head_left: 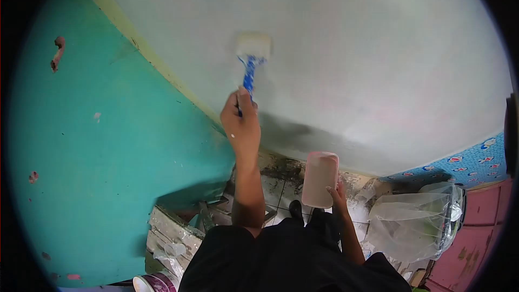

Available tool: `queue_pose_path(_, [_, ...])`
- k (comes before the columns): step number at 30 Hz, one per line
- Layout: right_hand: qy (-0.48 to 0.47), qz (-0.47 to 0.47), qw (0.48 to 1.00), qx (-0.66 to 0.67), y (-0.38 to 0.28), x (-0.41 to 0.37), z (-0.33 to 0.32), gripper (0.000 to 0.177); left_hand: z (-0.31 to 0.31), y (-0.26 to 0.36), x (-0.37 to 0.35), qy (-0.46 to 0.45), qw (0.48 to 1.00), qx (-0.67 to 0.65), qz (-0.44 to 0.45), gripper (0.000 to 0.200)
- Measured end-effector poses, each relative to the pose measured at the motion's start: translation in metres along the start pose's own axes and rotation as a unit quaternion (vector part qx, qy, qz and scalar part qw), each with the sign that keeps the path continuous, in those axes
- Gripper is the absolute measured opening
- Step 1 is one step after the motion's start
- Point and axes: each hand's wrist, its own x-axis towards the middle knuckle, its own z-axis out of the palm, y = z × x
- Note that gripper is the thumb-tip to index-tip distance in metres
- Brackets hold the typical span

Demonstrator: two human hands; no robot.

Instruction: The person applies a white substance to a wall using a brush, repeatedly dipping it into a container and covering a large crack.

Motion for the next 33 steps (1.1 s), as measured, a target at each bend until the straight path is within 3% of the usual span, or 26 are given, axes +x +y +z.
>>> queue_pose_path(3, [-0.013, -0.001, 1.0, -0.023, -0.008, 0.004, -0.011, 0.075, 0.013, -0.009, 0.01, 0.011, 0.997, -0.074, -0.015, 0.038])
queue_pose_path(5, [-0.021, 0.004, 0.999, -0.025, -0.011, 0.004, -0.022, 0.076, 0.016, -0.046, 0.003, -0.02, 1.0, -0.008, -0.007, 0.035])
queue_pose_path(12, [-0.028, -0.026, 0.997, -0.066, -0.029, 0.004, -0.06, 0.08, 0.011, -0.301, -0.098, -0.069, 0.991, 0.1, -0.065, 0.041])
queue_pose_path(17, [-0.03, 0.018, 0.998, -0.056, -0.068, -0.008, -0.063, 0.079, -0.008, -0.396, -0.167, -0.069, 0.95, 0.176, -0.248, 0.036])
queue_pose_path(20, [-0.018, -0.004, 0.997, -0.072, -0.066, -0.005, -0.074, 0.078, -0.008, -0.411, -0.168, -0.067, 0.93, 0.235, -0.275, 0.037])
queue_pose_path(23, [0.0, -0.033, 0.996, -0.083, -0.067, -0.015, -0.069, 0.078, 0.004, -0.361, -0.133, -0.091, 0.956, 0.185, -0.21, 0.039])
queue_pose_path(28, [0.008, -0.011, 1.0, -0.027, -0.054, -0.021, -0.061, 0.076, 0.032, -0.181, -0.071, -0.088, 0.973, 0.164, -0.14, 0.044])
queue_pose_path(33, [0.022, -0.009, 0.999, -0.031, -0.032, -0.015, -0.049, 0.075, 0.03, -0.047, -0.035, -0.061, 0.994, 0.055, -0.067, 0.036])
